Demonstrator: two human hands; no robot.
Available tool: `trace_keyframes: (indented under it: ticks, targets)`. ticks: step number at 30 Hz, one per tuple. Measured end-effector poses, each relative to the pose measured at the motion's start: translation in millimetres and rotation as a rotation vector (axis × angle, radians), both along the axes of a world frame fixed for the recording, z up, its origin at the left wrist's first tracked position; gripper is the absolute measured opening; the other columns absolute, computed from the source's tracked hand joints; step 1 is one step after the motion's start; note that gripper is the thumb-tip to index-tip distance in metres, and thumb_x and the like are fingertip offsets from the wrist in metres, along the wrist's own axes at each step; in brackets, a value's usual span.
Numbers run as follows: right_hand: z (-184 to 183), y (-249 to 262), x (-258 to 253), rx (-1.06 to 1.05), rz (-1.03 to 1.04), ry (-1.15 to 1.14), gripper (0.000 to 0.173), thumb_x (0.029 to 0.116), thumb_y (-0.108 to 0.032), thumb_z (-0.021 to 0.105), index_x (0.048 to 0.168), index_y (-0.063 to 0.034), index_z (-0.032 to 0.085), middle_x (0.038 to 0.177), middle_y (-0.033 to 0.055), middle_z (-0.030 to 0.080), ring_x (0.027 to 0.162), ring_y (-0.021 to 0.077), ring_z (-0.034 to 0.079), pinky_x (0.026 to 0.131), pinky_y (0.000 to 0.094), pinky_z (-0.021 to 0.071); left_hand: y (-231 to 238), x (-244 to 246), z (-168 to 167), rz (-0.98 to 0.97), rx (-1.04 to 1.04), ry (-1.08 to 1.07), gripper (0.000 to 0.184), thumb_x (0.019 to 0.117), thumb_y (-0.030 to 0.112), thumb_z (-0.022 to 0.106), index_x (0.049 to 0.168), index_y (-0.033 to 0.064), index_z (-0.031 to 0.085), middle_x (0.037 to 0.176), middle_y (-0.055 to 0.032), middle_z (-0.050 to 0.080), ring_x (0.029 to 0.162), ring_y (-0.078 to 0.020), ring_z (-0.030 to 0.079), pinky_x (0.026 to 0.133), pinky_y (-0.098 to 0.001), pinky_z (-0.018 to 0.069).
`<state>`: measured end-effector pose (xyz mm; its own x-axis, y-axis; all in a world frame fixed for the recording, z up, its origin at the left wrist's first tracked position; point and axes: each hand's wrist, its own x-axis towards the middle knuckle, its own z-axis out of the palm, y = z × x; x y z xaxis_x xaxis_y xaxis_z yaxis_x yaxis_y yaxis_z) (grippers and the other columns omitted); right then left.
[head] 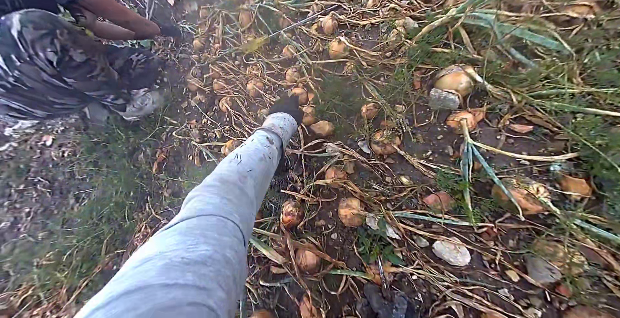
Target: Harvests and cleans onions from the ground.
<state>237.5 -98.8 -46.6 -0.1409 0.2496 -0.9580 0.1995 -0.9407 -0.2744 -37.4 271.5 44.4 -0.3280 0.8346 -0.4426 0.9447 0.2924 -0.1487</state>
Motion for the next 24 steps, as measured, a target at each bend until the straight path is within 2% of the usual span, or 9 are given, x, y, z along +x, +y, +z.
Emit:
trace_keyframes:
  ticks: [3,7,10,13,15,17,20,22,24]
  targets:
    - [2,0,-1,-0.007,-0.014,-0.002,0.031,0.1063,-0.031,0.057,0.107,-0.0016,0.065,0.075,0.0087,0.069,0.053,0.0194,0.065,0.05,0.0369,0.0582,21,16,-28,0.013,-0.064,0.022,0.051,0.1068,0.038,0.052,0.13,-0.0059,0.062,0.139,-0.0291,0.059,0.133,-0.0441,0.056,0.107,-0.0644,0.044]
    - [6,2,1,-0.06,-0.021,-0.024,0.031,0.1072,-0.031,0.056,0.106,-0.0013,0.063,0.07,0.0083,0.065,0.05,0.0181,0.062,0.047,0.0346,0.0554,32,19,-63,0.141,-0.038,0.018,0.046,0.1044,0.03,0.054,0.137,-0.0023,0.059,0.145,-0.024,0.057,0.137,-0.0396,0.053,0.11,-0.062,0.0426]
    - [8,5,0,-0.042,-0.036,0.001,0.03,0.1068,-0.029,0.057,0.108,-0.0004,0.064,0.074,0.0095,0.067,0.052,0.0192,0.064,0.048,0.0352,0.057,17,24,-55,0.247,0.039,-0.075,0.043,0.1058,0.031,0.051,0.131,-0.0014,0.064,0.14,-0.0257,0.06,0.133,-0.0411,0.056,0.107,-0.0634,0.0453]
    - [11,9,1,-0.057,-0.042,-0.019,0.031,0.1063,-0.031,0.058,0.105,-0.001,0.065,0.074,0.0103,0.069,0.051,0.0207,0.065,0.047,0.0359,0.0574,5,27,-57,0.241,0.101,-0.098,0.042,0.1068,0.034,0.047,0.125,0.0029,0.068,0.135,-0.0232,0.064,0.129,-0.0402,0.059,0.103,-0.064,0.0467]
    - [11,11,0,-0.068,-0.048,-0.026,0.03,0.1062,-0.031,0.058,0.103,-0.0013,0.066,0.073,0.0101,0.07,0.049,0.0203,0.065,0.045,0.0348,0.0568,3,15,-57,0.162,0.048,-0.059,0.04,0.1055,0.031,0.051,0.128,0.0022,0.067,0.138,-0.0239,0.062,0.132,-0.0415,0.057,0.106,-0.065,0.0445]
    - [11,9,-2,-0.087,-0.05,-0.025,0.03,0.106,-0.03,0.059,0.103,-0.0015,0.065,0.072,0.0098,0.069,0.048,0.0199,0.064,0.045,0.0345,0.0568,4,4,-59,0.126,0.002,0.0,0.045,0.1084,0.033,0.047,0.133,-0.001,0.063,0.143,-0.027,0.058,0.137,-0.0437,0.053,0.109,-0.0658,0.0418]
    - [11,12,0,-0.109,-0.005,-0.038,0.032,0.1057,-0.033,0.059,0.106,-0.0019,0.064,0.074,0.0101,0.07,0.049,0.0207,0.065,0.047,0.0356,0.0579,9,23,-58,0.206,0.039,0.032,0.044,0.1058,0.03,0.051,0.135,-0.0014,0.061,0.144,-0.0262,0.057,0.137,-0.0413,0.053,0.109,-0.0618,0.0438]
    - [9,10,1,-0.112,-0.003,-0.024,0.033,0.1059,-0.034,0.059,0.105,-0.0022,0.064,0.073,0.0098,0.069,0.049,0.0209,0.065,0.047,0.0363,0.0581,2,36,-54,0.19,0.073,0.036,0.042,0.1061,0.031,0.05,0.127,-0.0012,0.066,0.138,-0.0258,0.061,0.132,-0.0415,0.058,0.105,-0.0616,0.0474]
    - [6,10,1,-0.1,-0.008,-0.018,0.032,0.1056,-0.034,0.059,0.102,-0.0027,0.064,0.072,0.0096,0.069,0.049,0.0208,0.065,0.047,0.0362,0.0583,-2,34,-47,0.066,0.026,0.066,0.039,0.1055,0.03,0.051,0.122,-0.0011,0.068,0.133,-0.0274,0.064,0.127,-0.0448,0.06,0.1,-0.0654,0.0492]
